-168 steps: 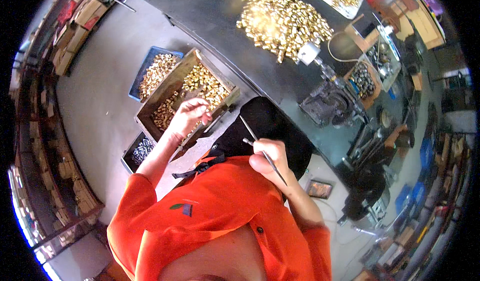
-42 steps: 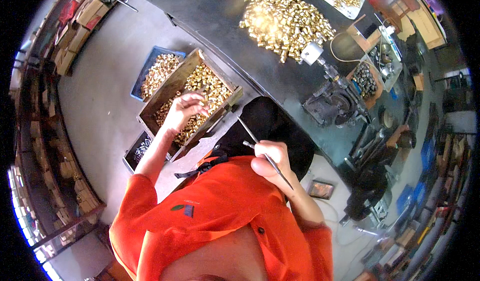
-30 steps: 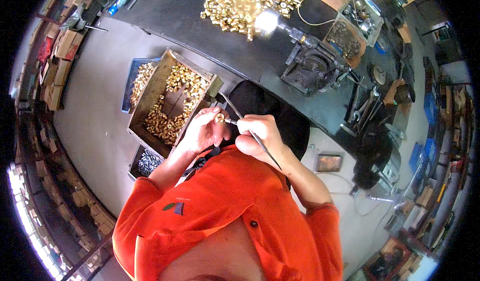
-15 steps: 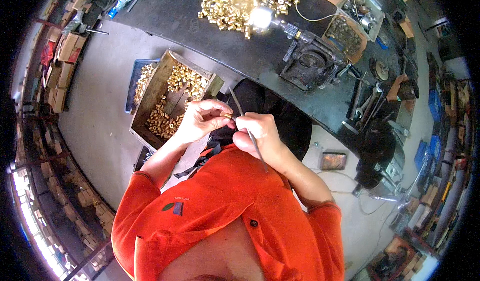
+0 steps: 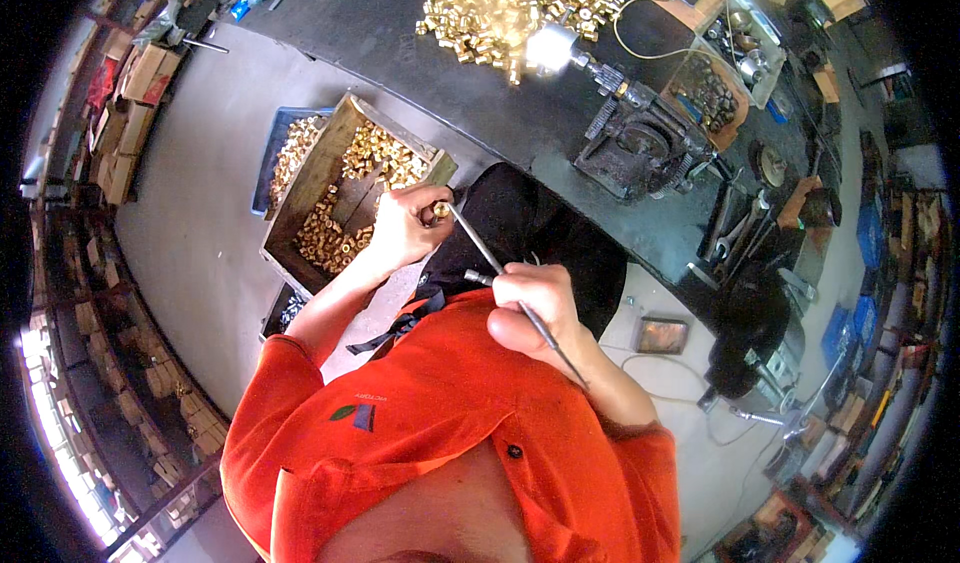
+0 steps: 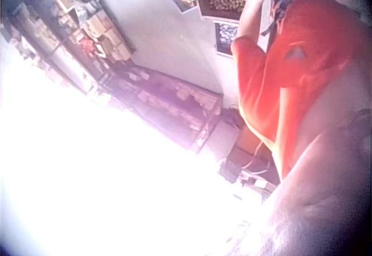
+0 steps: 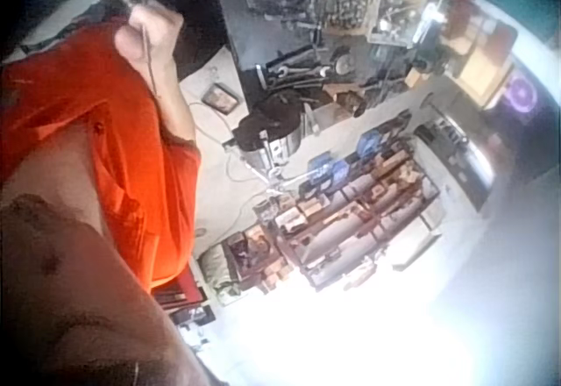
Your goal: The person repeatedly picks small brass-colored cylindrical parts from a bin, inserts a pin into each part using a metal rod, and places the assembled parts onto a table. The process is continuous and repetitive throughout the clip.
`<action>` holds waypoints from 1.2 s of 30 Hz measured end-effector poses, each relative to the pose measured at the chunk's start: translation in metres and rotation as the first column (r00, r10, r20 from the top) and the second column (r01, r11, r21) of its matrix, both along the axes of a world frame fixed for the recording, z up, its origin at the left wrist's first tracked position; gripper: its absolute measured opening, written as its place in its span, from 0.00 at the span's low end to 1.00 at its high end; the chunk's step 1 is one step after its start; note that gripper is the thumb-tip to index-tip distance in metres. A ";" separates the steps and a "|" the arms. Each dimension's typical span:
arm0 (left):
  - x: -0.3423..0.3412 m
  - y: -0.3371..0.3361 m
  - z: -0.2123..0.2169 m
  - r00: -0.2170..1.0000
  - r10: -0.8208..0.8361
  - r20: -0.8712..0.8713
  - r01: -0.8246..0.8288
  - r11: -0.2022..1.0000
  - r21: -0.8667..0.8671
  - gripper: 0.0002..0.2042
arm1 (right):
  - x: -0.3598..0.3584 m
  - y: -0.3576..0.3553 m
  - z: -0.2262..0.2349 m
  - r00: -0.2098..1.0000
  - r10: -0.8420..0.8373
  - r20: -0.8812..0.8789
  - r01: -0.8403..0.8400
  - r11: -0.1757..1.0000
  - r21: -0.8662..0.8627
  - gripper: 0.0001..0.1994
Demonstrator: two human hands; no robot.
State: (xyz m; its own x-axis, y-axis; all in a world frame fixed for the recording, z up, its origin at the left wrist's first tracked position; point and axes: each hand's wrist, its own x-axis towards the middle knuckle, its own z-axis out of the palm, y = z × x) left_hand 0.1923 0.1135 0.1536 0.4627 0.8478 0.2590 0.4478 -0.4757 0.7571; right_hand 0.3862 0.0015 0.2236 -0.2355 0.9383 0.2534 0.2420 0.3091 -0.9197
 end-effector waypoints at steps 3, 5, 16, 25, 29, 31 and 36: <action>0.001 0.000 -0.002 1.000 0.003 0.025 -0.005 0.997 0.081 0.09 | -0.005 0.001 0.000 1.000 -0.011 0.019 0.010 0.999 0.050 0.15; -0.001 0.001 -0.003 1.000 -0.006 0.015 0.004 0.994 0.108 0.09 | -0.005 0.002 0.005 1.000 0.016 0.026 -0.017 0.999 0.041 0.14; 0.003 -0.007 -0.005 0.990 -0.137 -0.026 0.139 0.974 0.181 0.12 | -0.017 0.018 -0.014 0.997 0.012 0.070 -0.010 0.999 -0.038 0.10; -0.002 0.017 -0.006 0.999 -0.029 0.024 0.025 0.991 0.131 0.08 | 0.000 0.014 0.000 0.999 0.010 0.043 -0.009 0.999 -0.035 0.12; 0.014 0.058 0.001 0.987 0.030 -0.156 -0.014 0.994 0.105 0.06 | 0.012 -0.004 0.003 0.986 -0.107 0.127 0.114 0.992 -0.056 0.13; 0.033 0.088 -0.001 0.971 -0.021 -0.238 0.071 0.976 0.206 0.07 | 0.012 -0.001 0.000 0.988 -0.087 0.130 0.089 0.996 -0.015 0.13; 0.100 0.179 0.026 0.953 0.017 -0.302 0.095 0.931 0.353 0.10 | 0.002 0.001 0.000 0.992 -0.076 0.104 0.080 0.996 -0.035 0.11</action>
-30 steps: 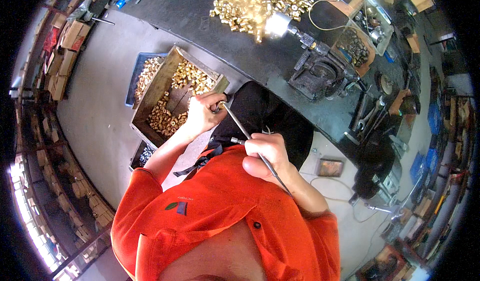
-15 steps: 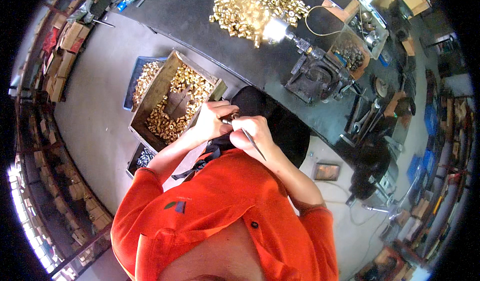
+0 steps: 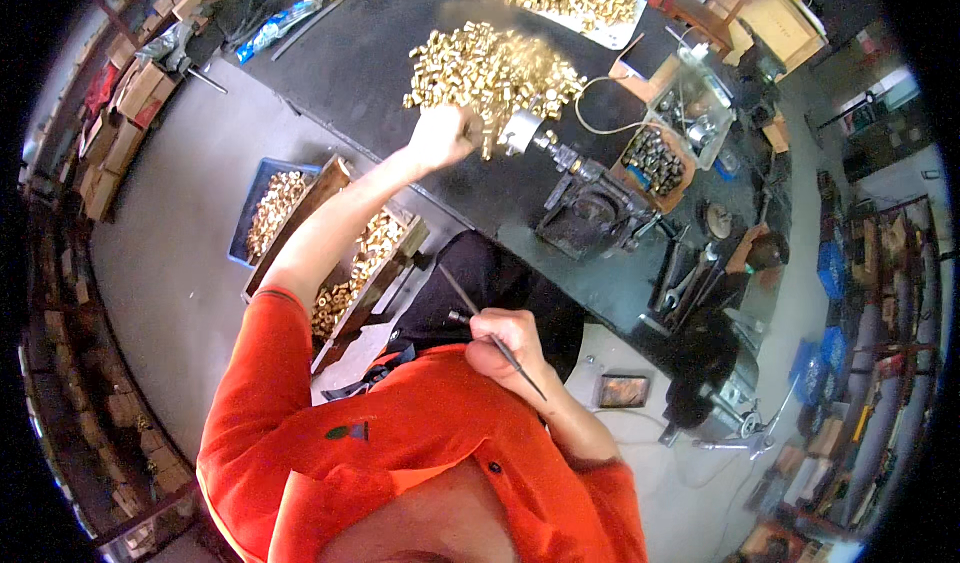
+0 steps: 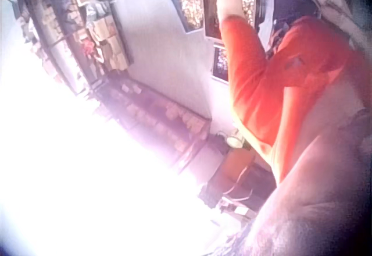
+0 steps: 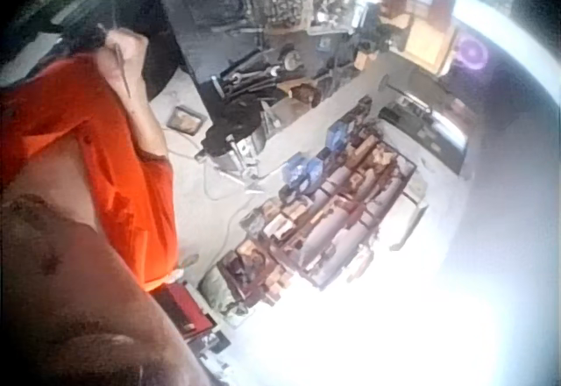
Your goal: The person repeatedly picks small brass-colored cylindrical parts from a bin, inserts a pin into each part using a metal rod, and places the assembled parts onto a table. The process is continuous and repetitive throughout the clip.
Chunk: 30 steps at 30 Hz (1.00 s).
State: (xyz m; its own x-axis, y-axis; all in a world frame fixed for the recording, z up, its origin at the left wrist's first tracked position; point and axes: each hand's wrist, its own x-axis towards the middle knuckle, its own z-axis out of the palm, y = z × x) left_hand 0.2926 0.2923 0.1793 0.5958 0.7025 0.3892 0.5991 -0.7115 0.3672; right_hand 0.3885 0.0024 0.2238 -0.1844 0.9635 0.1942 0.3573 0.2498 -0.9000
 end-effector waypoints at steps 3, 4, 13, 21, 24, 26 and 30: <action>0.016 0.044 0.019 0.923 0.151 0.353 -0.096 0.981 -0.167 0.20 | -0.001 0.000 -0.004 0.999 -0.035 -0.006 0.035 0.999 0.005 0.09; 0.015 0.042 0.025 0.879 0.159 0.449 -0.033 0.961 -0.276 0.23 | 0.002 -0.001 -0.010 0.999 -0.044 0.001 0.044 0.999 0.006 0.09; -0.144 -0.044 -0.011 0.797 0.395 0.457 -0.100 0.833 -0.544 0.21 | 0.007 -0.006 -0.025 0.996 0.004 -0.088 -0.008 0.999 -0.048 0.14; -0.286 -0.096 -0.177 0.794 0.588 -0.156 -0.587 0.674 -0.447 0.18 | -0.004 0.009 -0.028 0.995 0.065 -0.075 -0.074 0.989 -0.126 0.16; -0.280 -0.093 -0.198 0.754 0.615 -0.230 -0.650 0.649 -0.394 0.15 | -0.008 0.013 -0.024 0.994 0.068 -0.087 -0.079 0.988 -0.133 0.16; -0.266 -0.083 -0.208 0.709 0.622 -0.333 -0.705 0.636 -0.313 0.13 | -0.007 0.010 -0.030 0.996 0.046 -0.080 -0.058 0.988 -0.145 0.17; -0.250 -0.067 -0.212 0.574 0.655 -0.491 -0.811 0.538 -0.231 0.17 | -0.006 0.010 -0.023 0.998 0.044 -0.039 -0.049 0.990 -0.134 0.19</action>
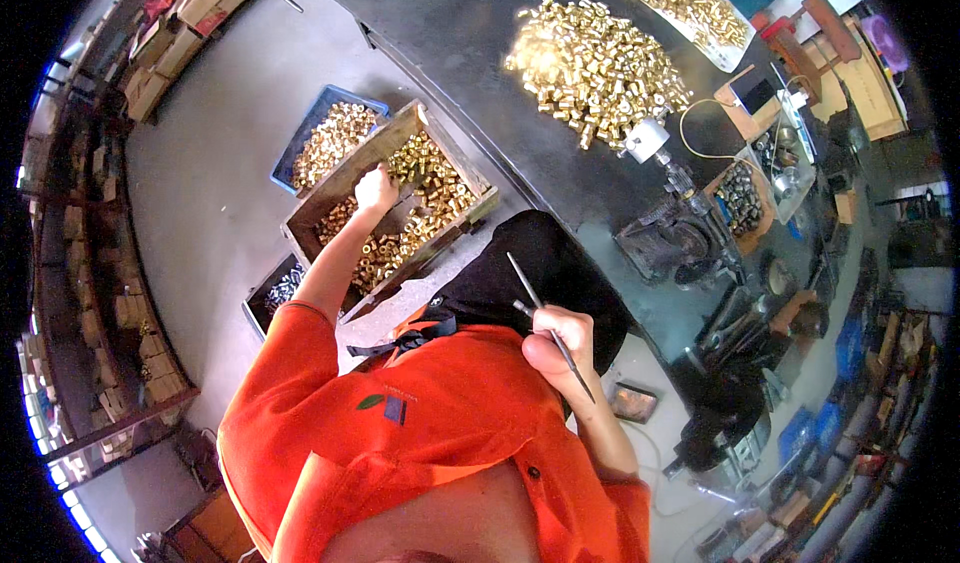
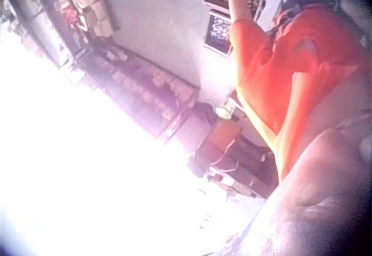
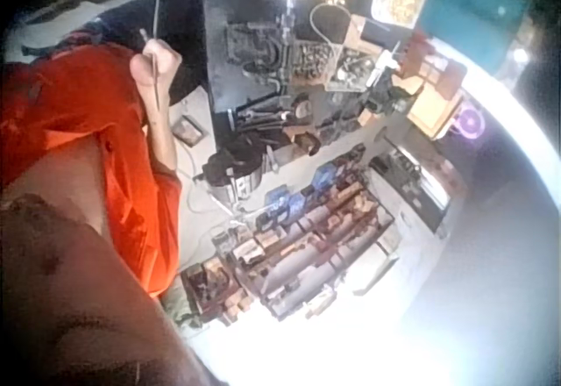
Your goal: The person repeatedly picks small brass-colored cylindrical parts from a bin, inserts a pin into each part using a metal rod, and places the assembled parts onto a table. The process is continuous and repetitive throughout the clip.
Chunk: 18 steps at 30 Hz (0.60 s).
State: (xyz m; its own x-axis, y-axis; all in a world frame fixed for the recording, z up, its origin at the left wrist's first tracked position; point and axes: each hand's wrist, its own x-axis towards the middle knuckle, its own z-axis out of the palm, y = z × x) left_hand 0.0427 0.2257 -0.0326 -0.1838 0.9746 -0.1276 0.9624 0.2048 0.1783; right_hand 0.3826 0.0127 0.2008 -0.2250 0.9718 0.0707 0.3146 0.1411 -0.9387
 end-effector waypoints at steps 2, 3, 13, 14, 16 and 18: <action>0.003 0.004 -0.003 0.999 0.033 -0.013 -0.033 0.999 0.016 0.17 | 0.000 -0.002 -0.004 1.000 -0.011 0.021 0.012 1.000 -0.008 0.20; 0.005 0.005 -0.005 0.999 0.051 -0.018 -0.050 0.998 0.024 0.18 | 0.001 -0.003 -0.006 0.999 -0.017 0.032 0.017 1.000 -0.013 0.21; -0.001 0.008 0.010 0.996 0.050 0.068 -0.048 0.998 -0.034 0.13 | 0.001 -0.007 -0.010 0.997 -0.055 0.048 0.055 0.998 -0.016 0.13; -0.006 0.007 0.008 0.995 0.025 0.095 -0.029 0.999 0.042 0.12 | 0.002 -0.008 -0.011 0.997 -0.057 0.049 0.058 0.998 -0.021 0.13; -0.021 0.005 0.014 0.945 -0.041 0.324 0.018 0.997 0.071 0.12 | 0.002 -0.009 -0.012 0.998 -0.053 0.030 0.054 0.998 -0.026 0.13; -0.027 -0.001 0.023 0.778 0.008 0.629 -0.042 0.998 0.039 0.10 | 0.001 -0.009 -0.013 0.999 -0.040 -0.013 0.040 0.999 -0.029 0.13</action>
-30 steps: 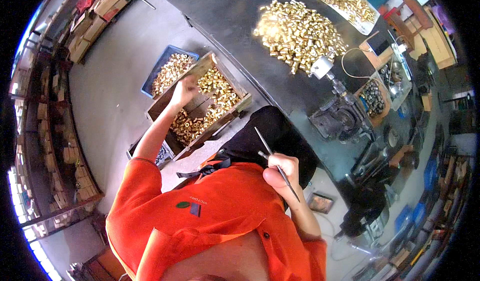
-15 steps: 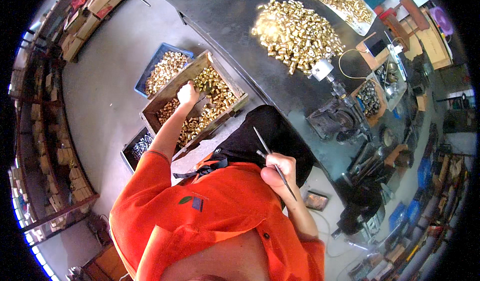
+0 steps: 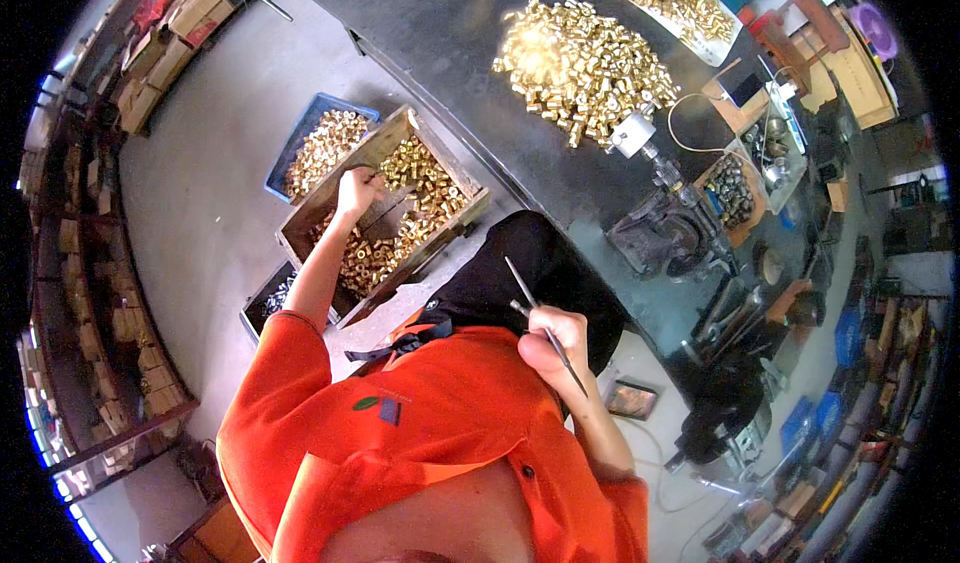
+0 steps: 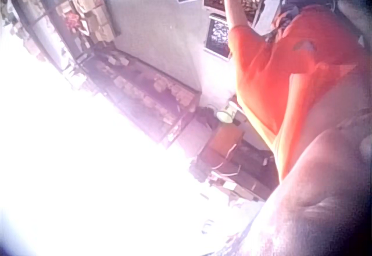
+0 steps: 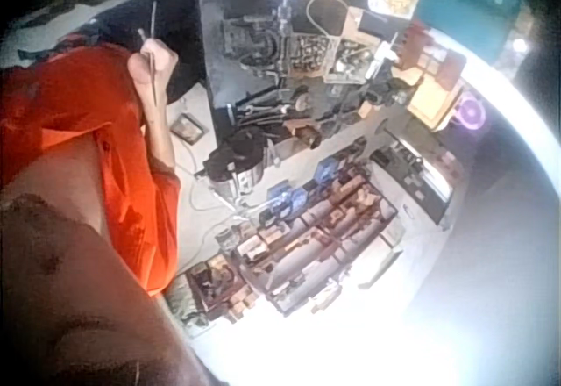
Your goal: The person repeatedly picks small brass-colored cylindrical parts from a bin, inserts a pin into each part using a metal rod, and places the assembled parts onto a table. The process is continuous and repetitive throughout the clip.
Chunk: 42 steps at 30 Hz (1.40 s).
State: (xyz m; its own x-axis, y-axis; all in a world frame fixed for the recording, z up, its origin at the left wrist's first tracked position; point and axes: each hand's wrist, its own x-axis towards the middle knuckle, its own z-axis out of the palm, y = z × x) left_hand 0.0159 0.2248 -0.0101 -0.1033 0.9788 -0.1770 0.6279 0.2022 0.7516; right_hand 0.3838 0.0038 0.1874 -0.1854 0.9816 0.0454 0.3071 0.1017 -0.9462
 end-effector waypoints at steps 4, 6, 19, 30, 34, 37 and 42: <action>0.003 -0.018 0.040 0.584 0.130 0.801 -0.162 0.986 -0.042 0.09 | -0.004 0.003 0.001 0.998 0.008 0.057 -0.009 1.000 0.026 0.14; 0.006 -0.023 0.049 0.424 0.095 0.900 -0.156 0.987 -0.030 0.07 | -0.005 0.003 0.000 0.998 0.023 0.057 -0.024 1.000 0.020 0.14; 0.159 -0.113 0.171 0.457 -0.436 0.775 0.506 0.844 0.176 0.09 | 0.000 0.013 0.019 0.999 0.037 0.027 -0.039 0.997 0.062 0.16; 0.180 -0.130 0.197 0.605 -0.776 0.178 0.658 0.613 0.437 0.11 | -0.005 0.013 0.028 0.989 -0.020 0.147 0.000 0.991 0.134 0.10; 0.185 -0.131 0.208 0.586 -0.810 -0.036 0.718 0.498 0.487 0.11 | -0.007 0.013 0.020 0.989 -0.052 0.137 0.029 0.985 0.171 0.10; 0.184 -0.125 0.207 0.533 -0.846 0.029 0.739 0.481 0.472 0.09 | -0.005 0.014 0.013 0.993 -0.079 0.087 0.064 0.986 0.156 0.10; 0.185 -0.125 0.197 0.382 -0.630 0.676 0.701 0.674 0.231 0.08 | -0.007 0.013 -0.004 0.994 -0.106 0.001 0.104 0.978 0.180 0.10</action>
